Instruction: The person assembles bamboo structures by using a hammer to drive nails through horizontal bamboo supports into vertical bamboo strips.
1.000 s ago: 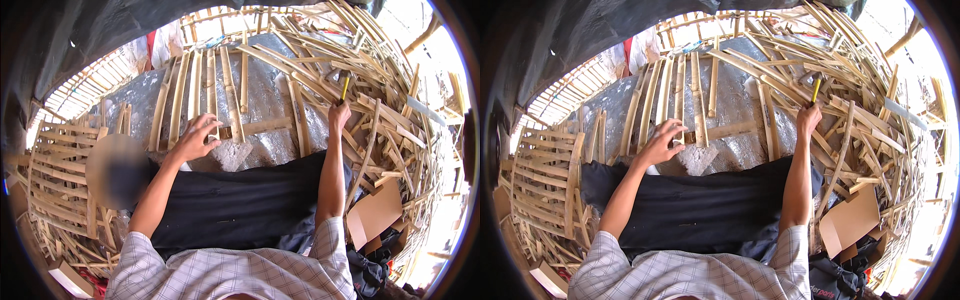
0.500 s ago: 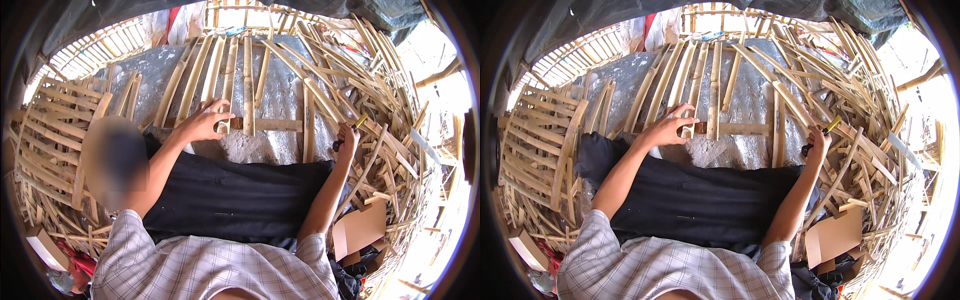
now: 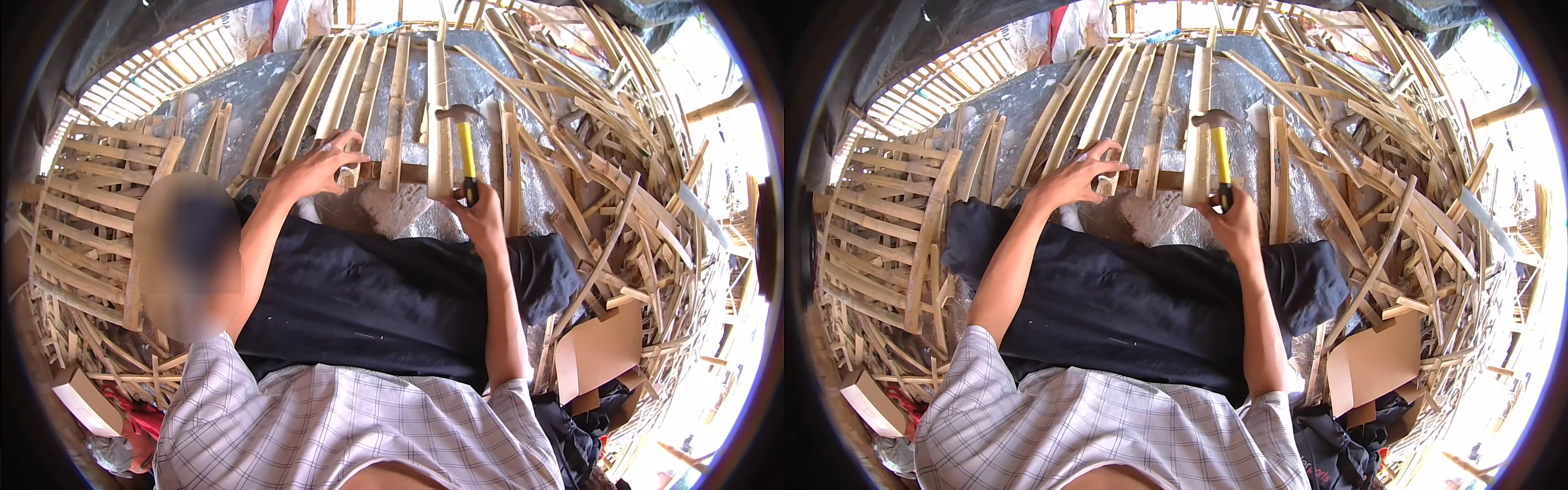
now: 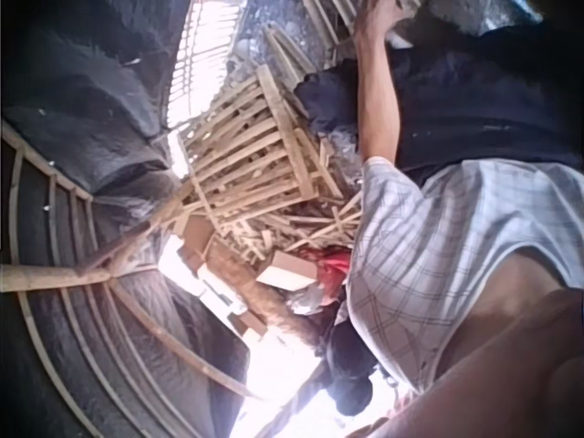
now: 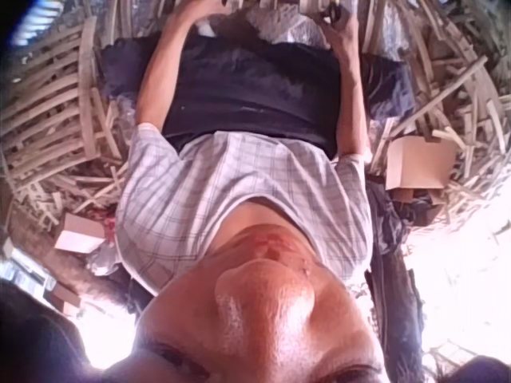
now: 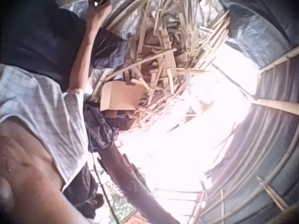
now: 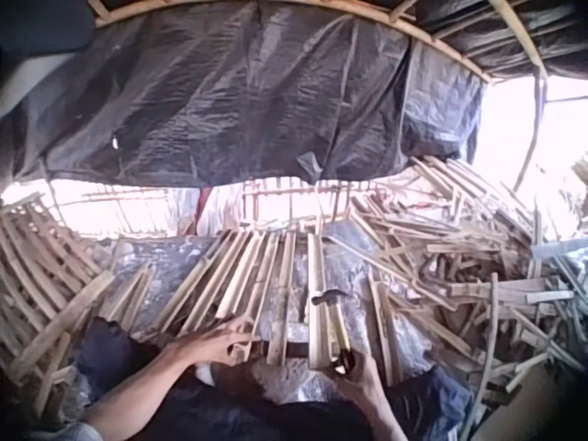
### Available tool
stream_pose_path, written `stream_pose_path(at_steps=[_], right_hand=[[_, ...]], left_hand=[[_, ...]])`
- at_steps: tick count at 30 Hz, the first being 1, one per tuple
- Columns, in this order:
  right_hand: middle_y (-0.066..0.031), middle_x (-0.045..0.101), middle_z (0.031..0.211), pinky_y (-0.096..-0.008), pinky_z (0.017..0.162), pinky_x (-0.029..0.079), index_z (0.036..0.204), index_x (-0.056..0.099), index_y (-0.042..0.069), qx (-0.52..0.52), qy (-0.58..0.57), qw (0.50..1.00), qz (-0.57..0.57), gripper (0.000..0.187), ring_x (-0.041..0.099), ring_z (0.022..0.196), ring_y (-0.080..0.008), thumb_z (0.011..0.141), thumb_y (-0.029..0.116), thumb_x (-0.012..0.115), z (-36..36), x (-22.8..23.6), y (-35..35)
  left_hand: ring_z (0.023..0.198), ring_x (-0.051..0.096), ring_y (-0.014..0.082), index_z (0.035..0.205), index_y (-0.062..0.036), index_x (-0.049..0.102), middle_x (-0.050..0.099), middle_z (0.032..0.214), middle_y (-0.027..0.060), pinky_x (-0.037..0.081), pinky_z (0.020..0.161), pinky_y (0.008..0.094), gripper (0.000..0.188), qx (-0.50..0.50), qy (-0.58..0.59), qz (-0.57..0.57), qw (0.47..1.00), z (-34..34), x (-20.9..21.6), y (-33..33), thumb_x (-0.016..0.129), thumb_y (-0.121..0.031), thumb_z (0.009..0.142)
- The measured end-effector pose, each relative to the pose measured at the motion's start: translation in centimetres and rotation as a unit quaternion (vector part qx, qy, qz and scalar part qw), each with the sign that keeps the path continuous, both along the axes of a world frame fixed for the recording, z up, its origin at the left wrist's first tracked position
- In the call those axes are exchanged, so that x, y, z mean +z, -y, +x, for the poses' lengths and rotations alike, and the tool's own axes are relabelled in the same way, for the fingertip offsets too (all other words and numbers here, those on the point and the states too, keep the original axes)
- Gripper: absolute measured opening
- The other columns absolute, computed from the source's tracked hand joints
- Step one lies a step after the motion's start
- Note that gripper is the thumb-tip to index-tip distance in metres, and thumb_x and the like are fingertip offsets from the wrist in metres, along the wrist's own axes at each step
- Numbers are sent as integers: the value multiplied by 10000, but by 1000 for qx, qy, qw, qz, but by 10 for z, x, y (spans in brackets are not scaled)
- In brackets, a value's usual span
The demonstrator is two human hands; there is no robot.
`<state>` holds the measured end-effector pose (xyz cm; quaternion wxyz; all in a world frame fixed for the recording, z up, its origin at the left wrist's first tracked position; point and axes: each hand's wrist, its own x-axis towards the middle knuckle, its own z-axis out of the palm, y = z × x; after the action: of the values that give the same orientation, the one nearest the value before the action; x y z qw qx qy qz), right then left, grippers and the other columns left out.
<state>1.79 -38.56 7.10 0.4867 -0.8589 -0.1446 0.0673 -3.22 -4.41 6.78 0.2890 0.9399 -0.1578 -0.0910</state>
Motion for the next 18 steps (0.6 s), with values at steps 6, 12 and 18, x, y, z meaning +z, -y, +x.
stream_pose_path(at_steps=[6,12,18], right_hand=[[-99,627,717,-350,632,475,841,610,-5,0,15,998,-53,323,555,650,-164,788,139,895,-13,-1,-22],[-84,633,709,-345,625,474,822,603,6,13,12,999,-43,336,567,651,-160,796,167,896,-13,-3,-29],[-101,626,676,-360,585,467,785,559,-2,12,-6,1000,-16,366,564,612,-167,808,162,885,-10,-12,-21]], left_hand=[[1433,449,353,1461,-143,577,364,1585,90,401,1206,487,666,40,2,33,999,-9,20,26,804,-167,835],[1506,383,290,1484,-150,548,431,1606,61,282,1237,581,602,36,143,-11,989,-2,-4,69,707,-420,969],[1528,360,253,1505,-177,519,475,1589,26,286,1195,672,620,-11,165,84,983,-5,-18,73,629,-514,997]])
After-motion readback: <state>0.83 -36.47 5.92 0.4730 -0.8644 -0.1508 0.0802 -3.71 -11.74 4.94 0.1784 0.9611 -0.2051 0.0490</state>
